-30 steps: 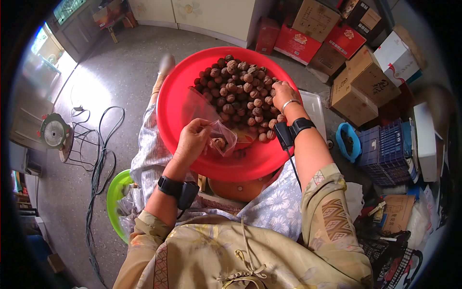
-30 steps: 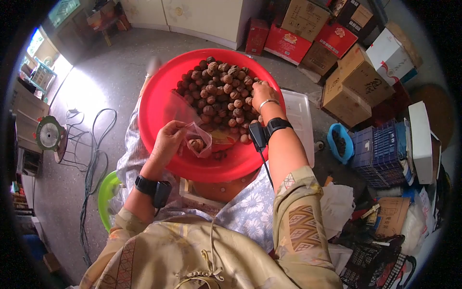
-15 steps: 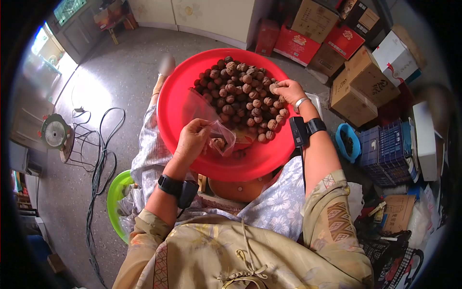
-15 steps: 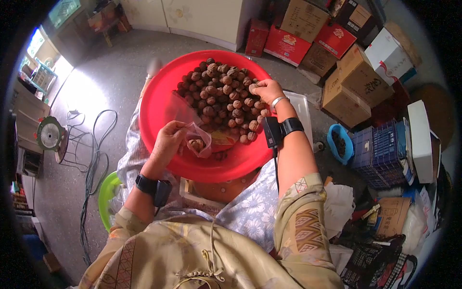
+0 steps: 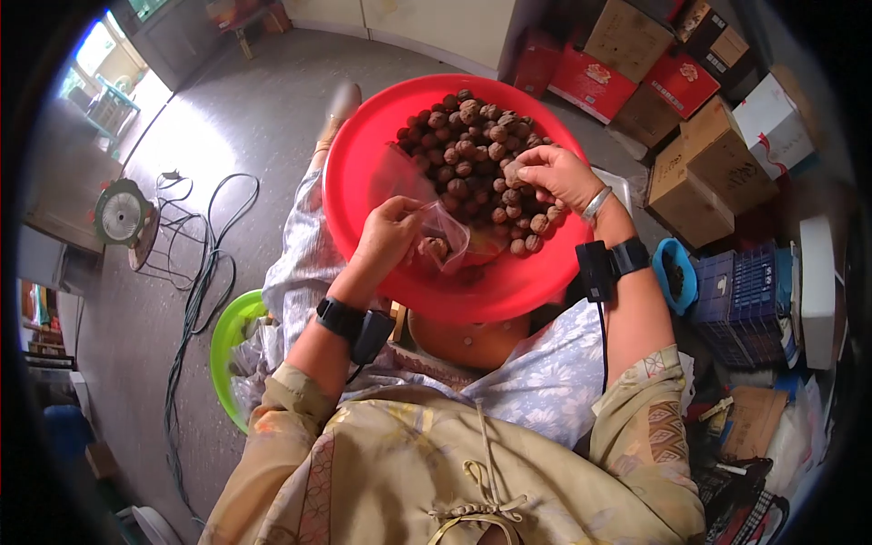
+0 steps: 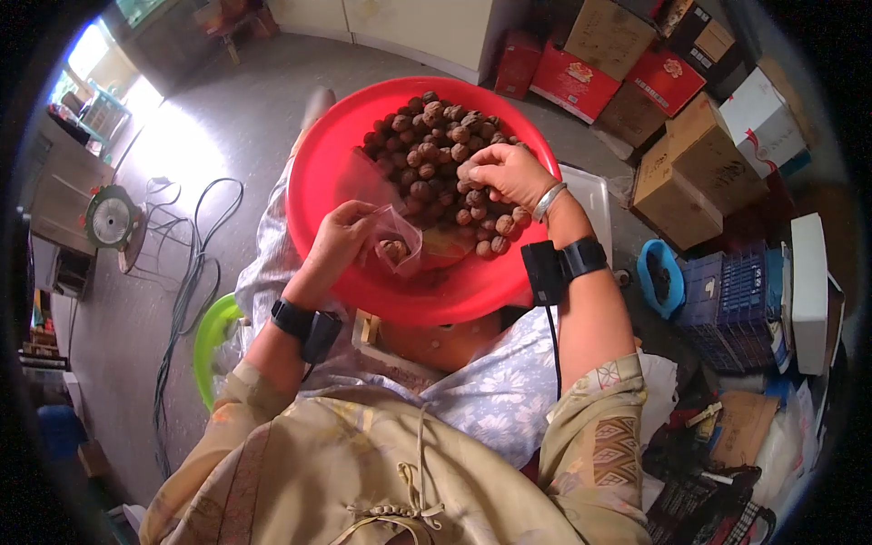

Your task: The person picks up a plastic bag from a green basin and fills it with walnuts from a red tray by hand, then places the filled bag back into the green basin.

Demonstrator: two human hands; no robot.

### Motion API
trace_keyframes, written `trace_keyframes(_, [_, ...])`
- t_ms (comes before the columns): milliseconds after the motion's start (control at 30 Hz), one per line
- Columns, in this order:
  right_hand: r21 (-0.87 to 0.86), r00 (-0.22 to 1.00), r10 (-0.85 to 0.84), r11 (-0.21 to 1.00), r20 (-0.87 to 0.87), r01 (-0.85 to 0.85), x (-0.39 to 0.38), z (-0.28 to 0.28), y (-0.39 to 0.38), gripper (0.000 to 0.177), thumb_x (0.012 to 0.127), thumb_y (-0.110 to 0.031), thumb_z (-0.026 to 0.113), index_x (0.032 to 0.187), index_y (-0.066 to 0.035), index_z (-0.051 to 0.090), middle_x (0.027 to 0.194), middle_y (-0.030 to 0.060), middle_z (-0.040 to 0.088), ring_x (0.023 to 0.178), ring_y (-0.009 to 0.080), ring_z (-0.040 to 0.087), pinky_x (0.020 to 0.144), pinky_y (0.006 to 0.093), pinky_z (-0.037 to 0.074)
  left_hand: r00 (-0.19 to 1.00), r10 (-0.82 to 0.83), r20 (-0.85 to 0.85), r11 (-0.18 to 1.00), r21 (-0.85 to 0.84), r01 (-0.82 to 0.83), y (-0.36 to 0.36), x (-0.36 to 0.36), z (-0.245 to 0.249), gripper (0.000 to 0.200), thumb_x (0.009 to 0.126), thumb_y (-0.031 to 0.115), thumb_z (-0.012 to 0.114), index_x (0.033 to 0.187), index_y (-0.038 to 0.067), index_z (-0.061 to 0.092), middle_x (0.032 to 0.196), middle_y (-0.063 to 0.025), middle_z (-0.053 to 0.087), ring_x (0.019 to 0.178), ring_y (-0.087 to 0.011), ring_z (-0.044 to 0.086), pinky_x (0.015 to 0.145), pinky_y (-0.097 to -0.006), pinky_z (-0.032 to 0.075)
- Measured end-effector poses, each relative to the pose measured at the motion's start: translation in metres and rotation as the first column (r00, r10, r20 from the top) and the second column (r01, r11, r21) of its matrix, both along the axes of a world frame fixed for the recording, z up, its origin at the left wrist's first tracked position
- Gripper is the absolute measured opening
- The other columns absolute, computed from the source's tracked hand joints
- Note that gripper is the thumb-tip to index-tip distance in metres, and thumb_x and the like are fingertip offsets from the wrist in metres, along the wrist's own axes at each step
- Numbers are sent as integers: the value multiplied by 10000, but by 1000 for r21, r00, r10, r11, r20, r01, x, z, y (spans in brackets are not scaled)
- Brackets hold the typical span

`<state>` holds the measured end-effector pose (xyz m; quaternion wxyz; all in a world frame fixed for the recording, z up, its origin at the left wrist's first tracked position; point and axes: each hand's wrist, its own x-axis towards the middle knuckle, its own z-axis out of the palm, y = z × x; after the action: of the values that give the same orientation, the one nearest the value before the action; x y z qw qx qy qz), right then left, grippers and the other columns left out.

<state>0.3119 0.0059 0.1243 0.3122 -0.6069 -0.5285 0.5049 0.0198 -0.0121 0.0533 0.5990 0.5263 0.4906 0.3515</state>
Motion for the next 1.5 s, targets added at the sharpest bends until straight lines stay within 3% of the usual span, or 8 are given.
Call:
trace_keyframes(333, [15,959,267,964,-88,-267,-70,11,-25,276,904,-187,674,1154,-84,622,941,11,609,628,70,564,453,230,469,1000,-17,8,1000,7,17,2,-1,-3,217,967,194,610,1033,-12,607,647,-26,585,431,-90,508,379,-231,373])
trace_keyframes(533, [-179,959,259,955,114,-237,-75,14,-29,166,918,-197,629,1016,-67,597,575,1,504,431,95,491,311,261,349,999,0,34,1000,22,-1,4,-2,-10,169,960,105,559,1047,-34,598,646,-49,592,424,-100,510,367,-245,378])
trace_keyframes(600, [-77,892,263,965,369,-252,-74,1,-25,198,840,-220,680,867,-24,687,820,80,687,804,161,639,746,309,517,1000,9,0,1000,24,-9,6,-2,-12,178,960,108,552,1050,-39,595,655,-56,604,422,-106,519,368,-245,387])
trace_keyframes(667, [-116,895,269,963,357,-243,-73,-1,-25,198,824,-196,691,914,-21,676,836,75,678,794,178,636,740,312,516,1000,10,4,1000,27,-10,7,-2,-14,180,960,107,548,1050,-42,593,658,-59,607,420,-108,522,368,-245,392])
trace_keyframes(767, [-93,946,283,958,156,-271,-71,-1,-28,181,895,-173,652,1022,-56,597,662,-15,510,421,81,453,315,272,333,1000,7,12,999,34,-7,6,-2,-13,183,961,106,541,1050,-45,590,660,-63,610,416,-111,525,366,-246,400])
trace_keyframes(867, [-64,948,266,964,176,-259,-73,1,-28,207,875,-152,678,1040,-57,598,718,-22,520,484,79,496,380,258,400,1000,0,4,999,42,-1,6,-3,-12,183,962,107,539,1049,-46,588,657,-65,609,414,-110,525,365,-246,401])
trace_keyframes(933, [57,959,280,957,51,-283,-75,-14,-23,282,794,-155,737,1018,-18,633,850,55,636,806,140,586,764,302,502,1000,-1,-7,999,46,2,5,-2,-10,183,962,108,539,1049,-46,588,656,-66,610,415,-110,526,365,-245,401])
trace_keyframes(1500, [-34,710,463,848,531,-528,-80,-50,-33,179,774,-67,631,920,-114,723,883,155,711,888,307,688,806,382,533,1000,15,-3,1000,23,-15,6,-3,-13,178,963,131,552,1038,-25,596,682,-35,591,467,-87,512,398,-228,414])
